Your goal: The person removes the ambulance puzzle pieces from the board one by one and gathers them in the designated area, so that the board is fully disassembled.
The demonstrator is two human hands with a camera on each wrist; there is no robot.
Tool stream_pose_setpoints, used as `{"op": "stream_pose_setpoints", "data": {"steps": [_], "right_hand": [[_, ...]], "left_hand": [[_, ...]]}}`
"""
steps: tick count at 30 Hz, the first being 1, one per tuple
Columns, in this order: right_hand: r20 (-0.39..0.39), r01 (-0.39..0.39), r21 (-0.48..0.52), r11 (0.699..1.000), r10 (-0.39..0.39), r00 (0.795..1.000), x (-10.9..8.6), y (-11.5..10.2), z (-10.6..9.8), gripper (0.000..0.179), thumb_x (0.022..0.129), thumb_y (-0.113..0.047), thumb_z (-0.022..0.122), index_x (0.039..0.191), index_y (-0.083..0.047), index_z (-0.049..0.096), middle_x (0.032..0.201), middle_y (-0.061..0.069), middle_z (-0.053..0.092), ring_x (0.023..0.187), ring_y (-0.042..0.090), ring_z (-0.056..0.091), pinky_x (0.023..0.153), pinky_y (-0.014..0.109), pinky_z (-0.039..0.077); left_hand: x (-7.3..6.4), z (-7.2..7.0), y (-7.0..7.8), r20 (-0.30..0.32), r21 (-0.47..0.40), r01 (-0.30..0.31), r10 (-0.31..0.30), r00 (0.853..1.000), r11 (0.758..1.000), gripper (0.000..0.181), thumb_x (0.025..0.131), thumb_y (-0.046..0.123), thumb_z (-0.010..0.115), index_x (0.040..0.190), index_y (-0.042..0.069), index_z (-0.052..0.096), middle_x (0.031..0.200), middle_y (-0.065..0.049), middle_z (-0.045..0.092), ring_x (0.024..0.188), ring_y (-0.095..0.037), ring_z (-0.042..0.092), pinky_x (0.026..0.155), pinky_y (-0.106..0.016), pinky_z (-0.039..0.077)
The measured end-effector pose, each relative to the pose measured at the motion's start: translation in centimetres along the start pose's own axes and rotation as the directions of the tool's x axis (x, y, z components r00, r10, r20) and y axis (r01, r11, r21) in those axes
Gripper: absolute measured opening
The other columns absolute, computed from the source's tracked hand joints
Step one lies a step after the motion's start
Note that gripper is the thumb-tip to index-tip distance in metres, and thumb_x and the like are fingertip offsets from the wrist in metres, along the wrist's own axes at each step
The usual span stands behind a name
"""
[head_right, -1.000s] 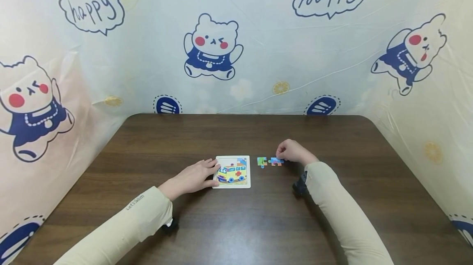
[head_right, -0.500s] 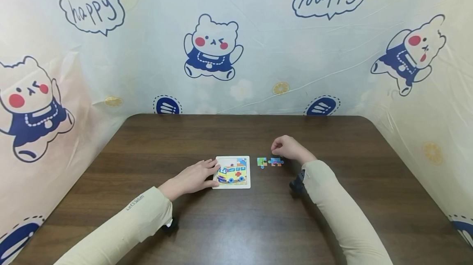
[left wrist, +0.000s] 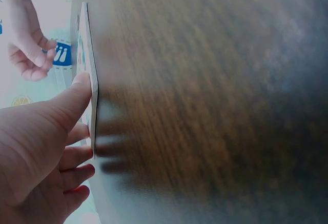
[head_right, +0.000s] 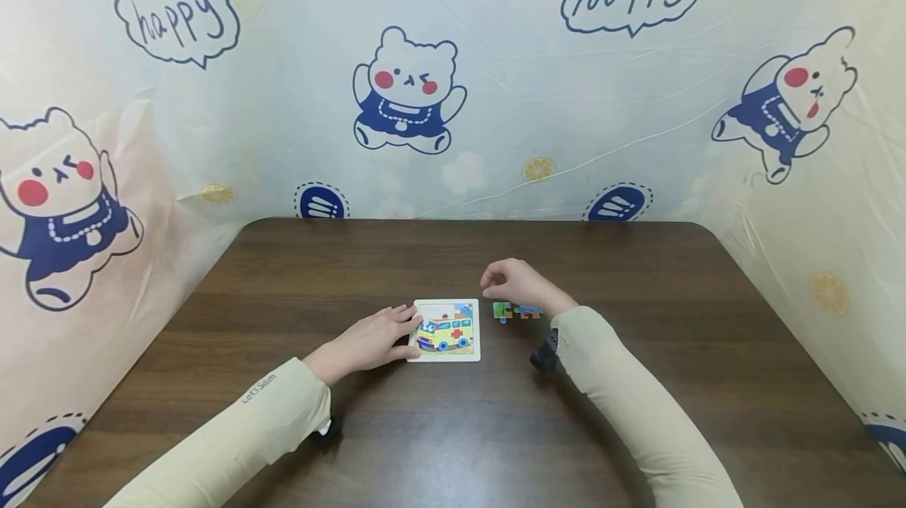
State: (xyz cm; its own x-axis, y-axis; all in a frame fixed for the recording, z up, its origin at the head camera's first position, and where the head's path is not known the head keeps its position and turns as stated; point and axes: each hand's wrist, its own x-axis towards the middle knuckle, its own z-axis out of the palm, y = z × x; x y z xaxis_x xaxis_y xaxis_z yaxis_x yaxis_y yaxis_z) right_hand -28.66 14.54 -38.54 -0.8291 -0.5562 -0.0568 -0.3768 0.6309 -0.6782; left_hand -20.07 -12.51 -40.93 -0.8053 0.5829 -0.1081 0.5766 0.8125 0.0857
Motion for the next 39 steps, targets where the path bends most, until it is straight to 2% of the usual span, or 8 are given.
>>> {"op": "stream_pose_setpoints", "data": {"steps": [4, 12, 18, 26, 35, 39], "right_hand": [[0.018, 0.037, -0.029, 0.999, -0.036, 0.999, 0.4, -0.7, 0.9, 0.012, 0.085, -0.009, 0.066, 0.095, -0.002, 0.066, 0.082, 0.000, 0.061, 0.076, 0.017, 0.053, 0.073, 0.032, 0.047], [0.065, 0.034, -0.017, 0.999, -0.033, 0.997, 0.8, -1.5, 2.6, 0.010, 0.085, -0.009, 0.067, 0.094, -0.004, 0.066, 0.079, -0.001, 0.059, 0.073, 0.017, 0.050, 0.067, 0.029, 0.045], [0.098, 0.065, -0.053, 0.997, -0.059, 0.993, 1.2, -1.5, 3.6, 0.009, 0.084, -0.009, 0.068, 0.092, -0.005, 0.066, 0.073, -0.001, 0.054, 0.069, 0.015, 0.048, 0.061, 0.027, 0.041], [0.155, 0.054, -0.088, 0.995, -0.040, 0.987, 1.7, -1.5, 4.4, 0.006, 0.083, -0.011, 0.069, 0.088, -0.010, 0.065, 0.071, -0.001, 0.053, 0.067, 0.015, 0.048, 0.059, 0.026, 0.039], [0.181, 0.012, -0.107, 0.994, 0.008, 0.984, 1.8, -1.8, 4.8, 0.014, 0.080, -0.010, 0.072, 0.088, -0.009, 0.061, 0.071, 0.001, 0.050, 0.069, 0.016, 0.048, 0.061, 0.026, 0.038], [0.172, 0.026, -0.131, 0.991, -0.003, 0.985, 1.7, -1.9, 4.9, 0.015, 0.080, -0.011, 0.073, 0.088, -0.009, 0.060, 0.076, 0.002, 0.050, 0.073, 0.017, 0.047, 0.064, 0.028, 0.039]], "left_hand": [[0.0, 0.0, 0.0, -0.002, 0.001, -0.001, 0.001, 1.000, 1.000, 0.062, 0.088, 0.044, 0.057, 0.134, 0.003, 0.047, 0.140, -0.017, 0.038, 0.129, -0.029, 0.034, 0.105, -0.039, 0.026], [0.1, 0.2, -0.2, -0.005, -0.004, -0.002, 0.002, 1.000, 1.000, 0.063, 0.088, 0.045, 0.057, 0.134, 0.003, 0.048, 0.140, -0.017, 0.038, 0.129, -0.029, 0.034, 0.105, -0.039, 0.027], [0.1, 0.2, -0.2, -0.009, -0.011, -0.002, 0.002, 1.000, 1.000, 0.062, 0.088, 0.045, 0.057, 0.133, 0.002, 0.049, 0.139, -0.017, 0.039, 0.128, -0.030, 0.035, 0.105, -0.039, 0.027], [0.2, 0.2, -0.3, -0.007, -0.012, -0.007, 0.006, 1.000, 1.000, 0.062, 0.089, 0.044, 0.056, 0.133, 0.002, 0.048, 0.139, -0.018, 0.039, 0.128, -0.030, 0.036, 0.104, -0.039, 0.027], [0.2, 0.2, -0.3, -0.001, -0.009, 0.000, 0.000, 1.000, 1.000, 0.062, 0.089, 0.045, 0.055, 0.133, 0.003, 0.048, 0.140, -0.017, 0.038, 0.128, -0.030, 0.036, 0.105, -0.039, 0.027], [0.1, 0.2, -0.2, -0.003, -0.015, 0.002, -0.002, 1.000, 1.000, 0.062, 0.088, 0.045, 0.056, 0.133, 0.003, 0.048, 0.140, -0.017, 0.038, 0.128, -0.030, 0.036, 0.105, -0.039, 0.027]]}}
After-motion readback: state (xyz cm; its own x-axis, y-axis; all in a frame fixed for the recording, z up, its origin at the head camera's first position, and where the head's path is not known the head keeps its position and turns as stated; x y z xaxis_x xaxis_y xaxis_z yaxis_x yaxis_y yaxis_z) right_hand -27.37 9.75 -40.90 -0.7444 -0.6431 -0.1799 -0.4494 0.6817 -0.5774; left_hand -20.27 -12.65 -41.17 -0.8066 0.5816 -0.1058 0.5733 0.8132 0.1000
